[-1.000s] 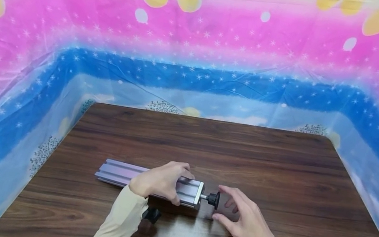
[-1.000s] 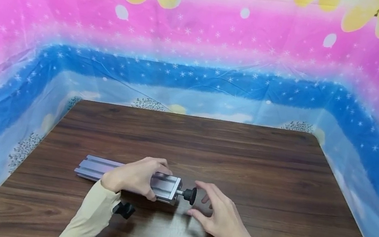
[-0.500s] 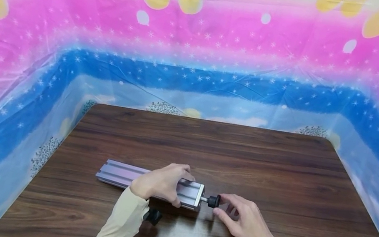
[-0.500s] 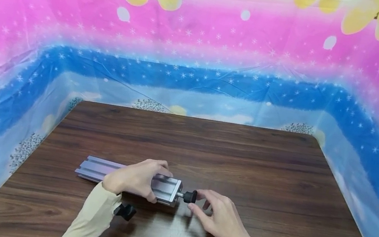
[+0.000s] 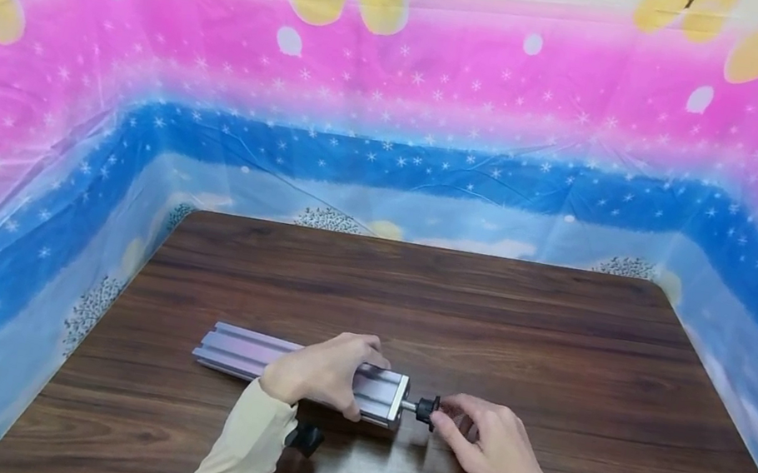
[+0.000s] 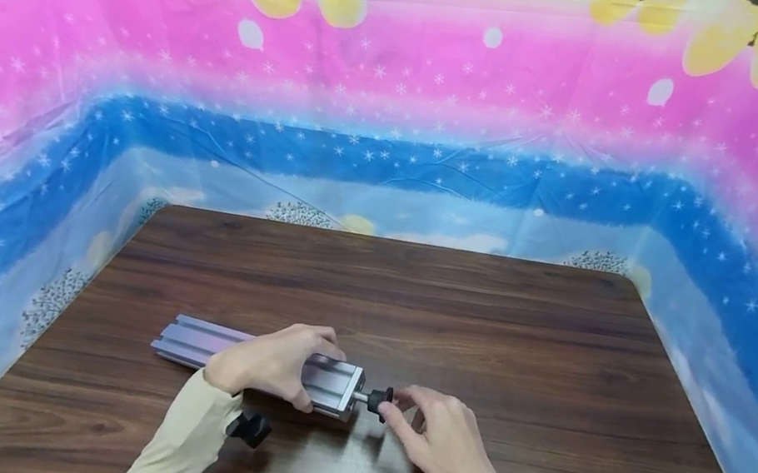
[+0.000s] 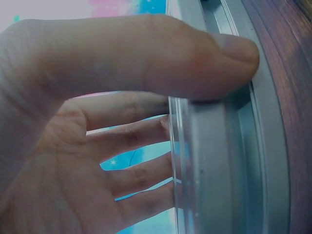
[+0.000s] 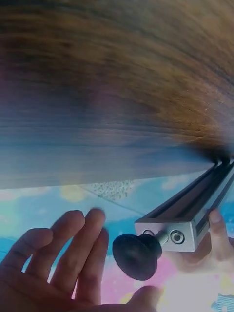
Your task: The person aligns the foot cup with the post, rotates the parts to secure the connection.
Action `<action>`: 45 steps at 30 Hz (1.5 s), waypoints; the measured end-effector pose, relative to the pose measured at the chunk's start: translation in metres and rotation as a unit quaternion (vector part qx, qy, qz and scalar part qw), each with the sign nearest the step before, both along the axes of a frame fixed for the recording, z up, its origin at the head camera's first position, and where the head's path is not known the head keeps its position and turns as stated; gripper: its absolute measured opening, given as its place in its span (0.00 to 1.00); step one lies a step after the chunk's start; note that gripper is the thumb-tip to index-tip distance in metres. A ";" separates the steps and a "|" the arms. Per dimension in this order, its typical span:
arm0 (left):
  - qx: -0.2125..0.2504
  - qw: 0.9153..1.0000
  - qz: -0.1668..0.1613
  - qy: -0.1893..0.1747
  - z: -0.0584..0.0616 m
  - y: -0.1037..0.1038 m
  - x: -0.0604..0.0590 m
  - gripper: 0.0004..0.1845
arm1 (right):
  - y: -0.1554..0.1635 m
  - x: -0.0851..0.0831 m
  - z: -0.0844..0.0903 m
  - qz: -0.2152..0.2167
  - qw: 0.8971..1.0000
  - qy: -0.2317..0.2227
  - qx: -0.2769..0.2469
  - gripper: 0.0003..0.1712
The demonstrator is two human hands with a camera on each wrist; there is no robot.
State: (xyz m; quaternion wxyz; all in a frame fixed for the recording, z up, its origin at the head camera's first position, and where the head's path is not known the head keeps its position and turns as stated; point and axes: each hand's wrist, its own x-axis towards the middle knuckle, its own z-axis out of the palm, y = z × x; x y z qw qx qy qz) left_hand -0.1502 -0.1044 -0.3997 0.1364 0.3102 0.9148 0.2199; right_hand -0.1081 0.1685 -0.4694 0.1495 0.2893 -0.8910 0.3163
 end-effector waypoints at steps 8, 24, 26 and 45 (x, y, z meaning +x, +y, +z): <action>0.003 0.999 0.024 -0.024 0.000 -0.001 0.002 0.38 | 0.004 -0.001 -0.002 0.103 0.992 0.054 -0.051 0.35; -0.003 1.000 0.006 0.012 -0.003 -0.003 0.001 0.38 | -0.001 -0.001 -0.005 0.062 0.997 -0.022 -0.028 0.11; -0.002 1.000 0.004 0.013 -0.003 -0.004 0.001 0.38 | -0.002 -0.001 -0.004 0.057 0.998 -0.026 -0.024 0.08; 0.014 0.999 -0.019 0.030 -0.003 -0.007 -0.002 0.36 | -0.003 0.000 -0.005 0.107 0.993 0.032 -0.048 0.40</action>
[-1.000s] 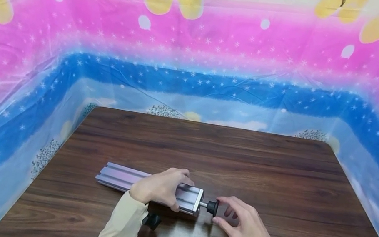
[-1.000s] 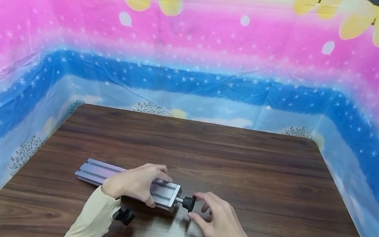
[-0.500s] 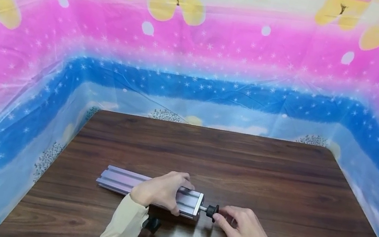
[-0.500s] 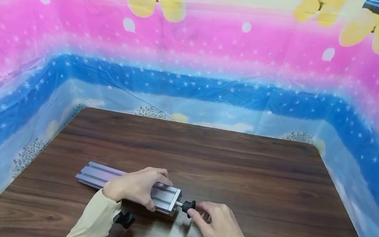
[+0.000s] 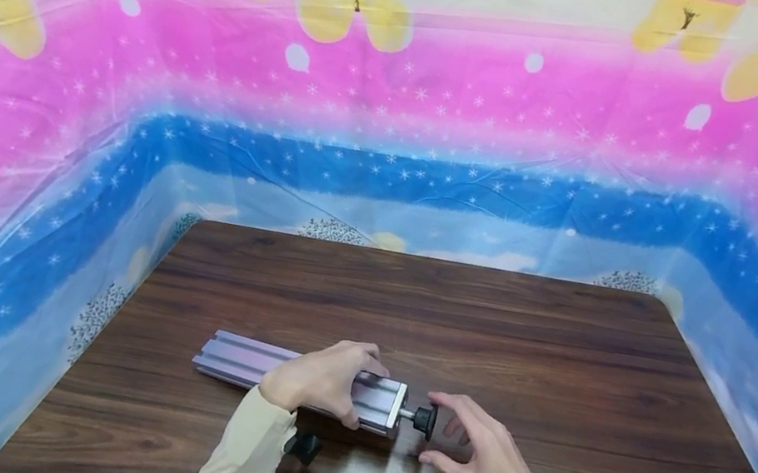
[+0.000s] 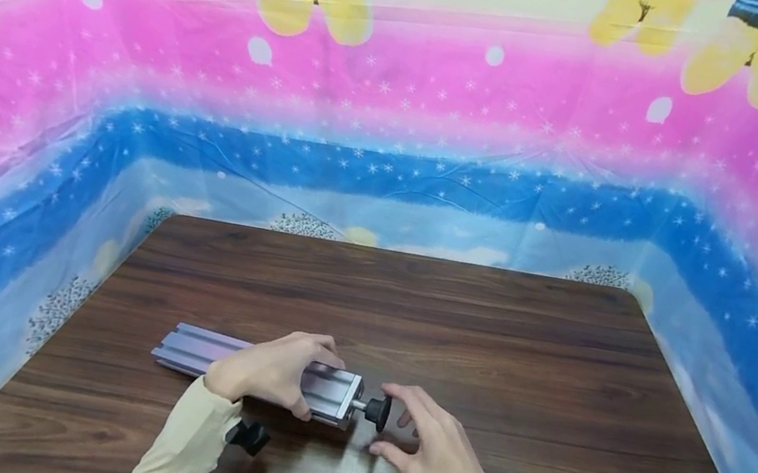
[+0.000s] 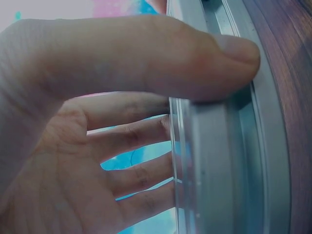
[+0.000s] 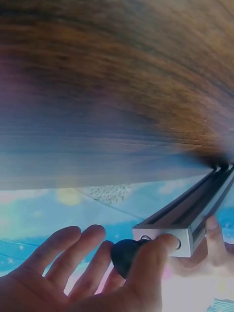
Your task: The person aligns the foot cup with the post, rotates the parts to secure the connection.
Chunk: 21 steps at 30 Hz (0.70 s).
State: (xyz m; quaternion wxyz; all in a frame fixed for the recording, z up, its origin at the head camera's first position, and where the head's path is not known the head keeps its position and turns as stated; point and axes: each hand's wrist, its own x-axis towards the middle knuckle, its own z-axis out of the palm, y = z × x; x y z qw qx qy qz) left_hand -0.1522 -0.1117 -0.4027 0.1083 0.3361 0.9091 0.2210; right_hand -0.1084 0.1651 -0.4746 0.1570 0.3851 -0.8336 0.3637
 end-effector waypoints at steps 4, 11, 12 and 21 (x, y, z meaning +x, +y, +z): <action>0.005 1.000 -0.009 0.004 -0.001 0.000 -0.001 0.34 | -0.002 -0.002 0.000 -0.001 1.000 0.001 -0.003 0.34; -0.011 1.000 -0.009 0.008 -0.001 0.001 -0.001 0.35 | -0.002 -0.003 -0.002 -0.027 0.999 -0.027 0.013 0.23; -0.017 1.000 -0.006 0.008 -0.001 0.002 -0.001 0.35 | -0.003 -0.003 -0.002 -0.030 0.999 -0.028 0.016 0.21; -0.039 0.999 0.016 -0.002 0.000 0.005 0.002 0.38 | -0.006 -0.005 0.001 -0.077 0.995 -0.025 0.056 0.15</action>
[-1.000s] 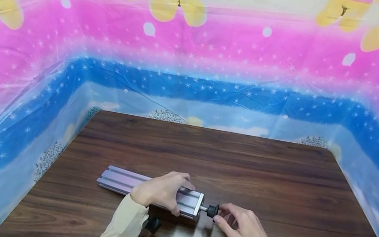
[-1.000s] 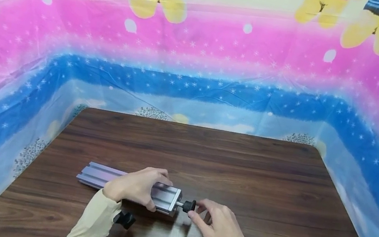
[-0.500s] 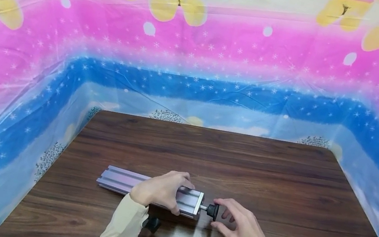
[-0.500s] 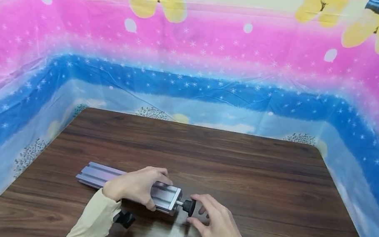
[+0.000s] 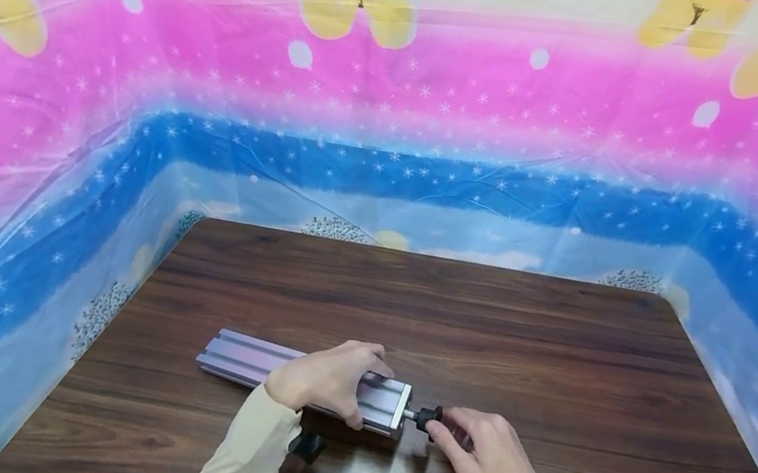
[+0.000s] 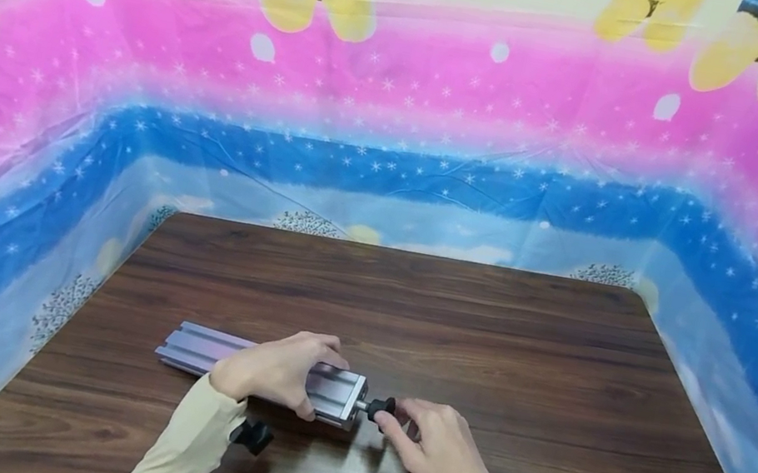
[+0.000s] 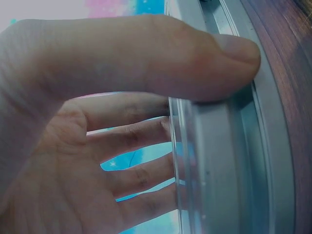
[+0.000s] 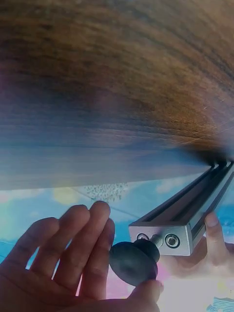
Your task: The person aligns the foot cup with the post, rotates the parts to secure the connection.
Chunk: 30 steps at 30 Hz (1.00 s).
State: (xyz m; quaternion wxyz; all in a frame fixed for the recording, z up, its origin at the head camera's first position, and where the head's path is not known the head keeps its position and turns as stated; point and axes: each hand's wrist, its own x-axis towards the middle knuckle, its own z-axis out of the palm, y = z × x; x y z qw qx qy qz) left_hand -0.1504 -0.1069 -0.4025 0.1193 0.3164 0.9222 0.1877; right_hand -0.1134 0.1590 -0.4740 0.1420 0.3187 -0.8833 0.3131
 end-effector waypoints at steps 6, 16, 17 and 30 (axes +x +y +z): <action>0.004 1.000 -0.015 0.007 0.001 0.002 0.000 0.36 | 0.001 0.001 0.003 -0.042 0.998 -0.020 0.037 0.25; 0.004 1.000 -0.012 0.003 -0.001 0.002 -0.002 0.37 | 0.008 0.006 0.000 0.010 1.000 -0.002 -0.014 0.34; 0.005 1.000 -0.006 -0.001 -0.001 0.002 -0.002 0.37 | 0.008 0.006 -0.001 0.020 1.000 0.009 -0.017 0.38; 0.011 1.000 0.012 -0.016 0.000 0.002 0.000 0.38 | 0.007 0.003 -0.002 0.033 0.999 0.021 -0.023 0.27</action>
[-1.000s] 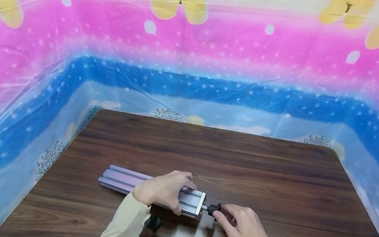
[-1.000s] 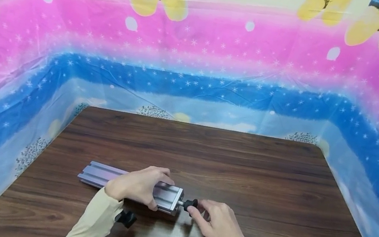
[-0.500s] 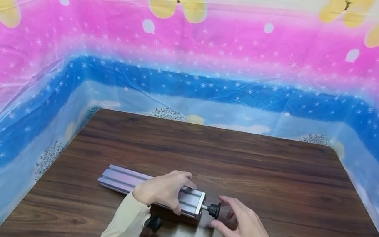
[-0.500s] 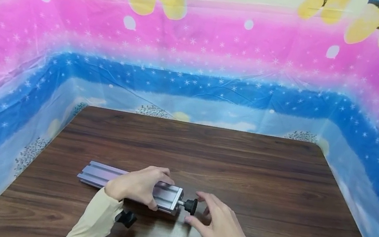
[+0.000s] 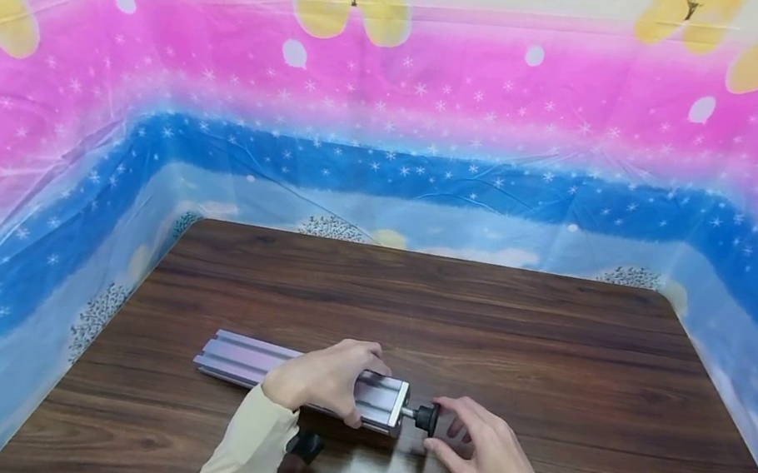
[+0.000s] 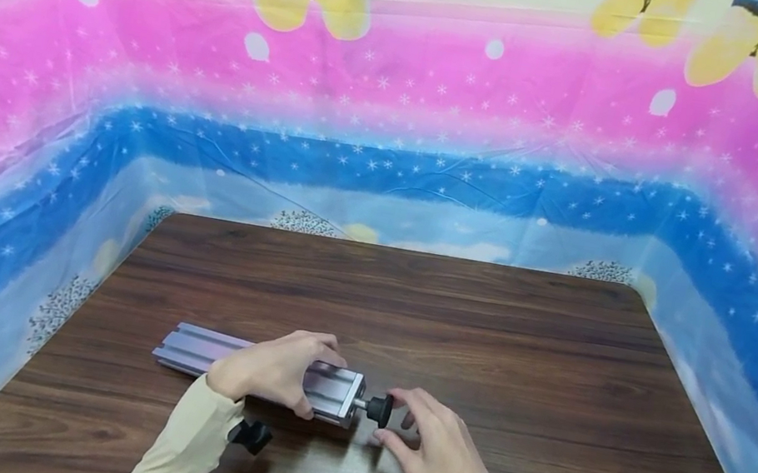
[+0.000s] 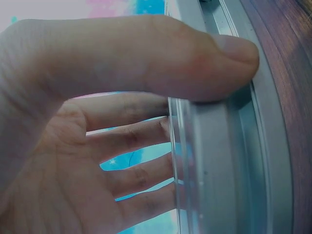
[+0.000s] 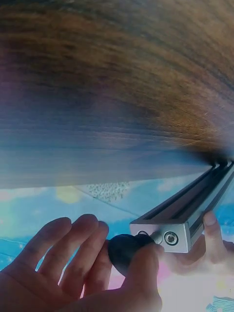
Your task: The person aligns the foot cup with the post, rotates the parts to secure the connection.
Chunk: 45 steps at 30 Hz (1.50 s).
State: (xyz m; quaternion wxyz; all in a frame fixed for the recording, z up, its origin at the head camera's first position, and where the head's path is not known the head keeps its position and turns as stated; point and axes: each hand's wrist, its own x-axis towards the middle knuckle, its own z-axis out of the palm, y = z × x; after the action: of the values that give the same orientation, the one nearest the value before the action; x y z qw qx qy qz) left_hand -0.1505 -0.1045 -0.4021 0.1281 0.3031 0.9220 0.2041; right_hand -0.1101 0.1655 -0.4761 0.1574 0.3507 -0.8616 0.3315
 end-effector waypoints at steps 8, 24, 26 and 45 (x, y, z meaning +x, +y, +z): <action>0.008 1.000 -0.025 0.016 -0.001 -0.001 -0.001 0.35 | -0.002 -0.001 0.000 -0.010 0.999 -0.030 0.016 0.04; -0.002 0.999 -0.026 0.022 0.003 -0.001 -0.003 0.36 | 0.002 0.002 0.007 -0.019 1.000 -0.016 0.004 0.32; -0.003 0.999 -0.027 0.021 0.003 -0.001 -0.003 0.36 | 0.001 0.002 0.006 0.004 1.000 0.004 -0.008 0.37; 0.000 1.000 -0.016 0.000 0.004 0.001 0.000 0.35 | -0.001 0.000 0.005 -0.005 0.999 -0.040 0.003 0.06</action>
State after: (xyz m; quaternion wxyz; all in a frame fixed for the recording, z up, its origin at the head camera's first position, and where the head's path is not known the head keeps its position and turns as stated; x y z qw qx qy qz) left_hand -0.1501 -0.1037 -0.3981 0.1309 0.3178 0.9170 0.2023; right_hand -0.1104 0.1643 -0.4712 0.1234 0.3336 -0.8699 0.3416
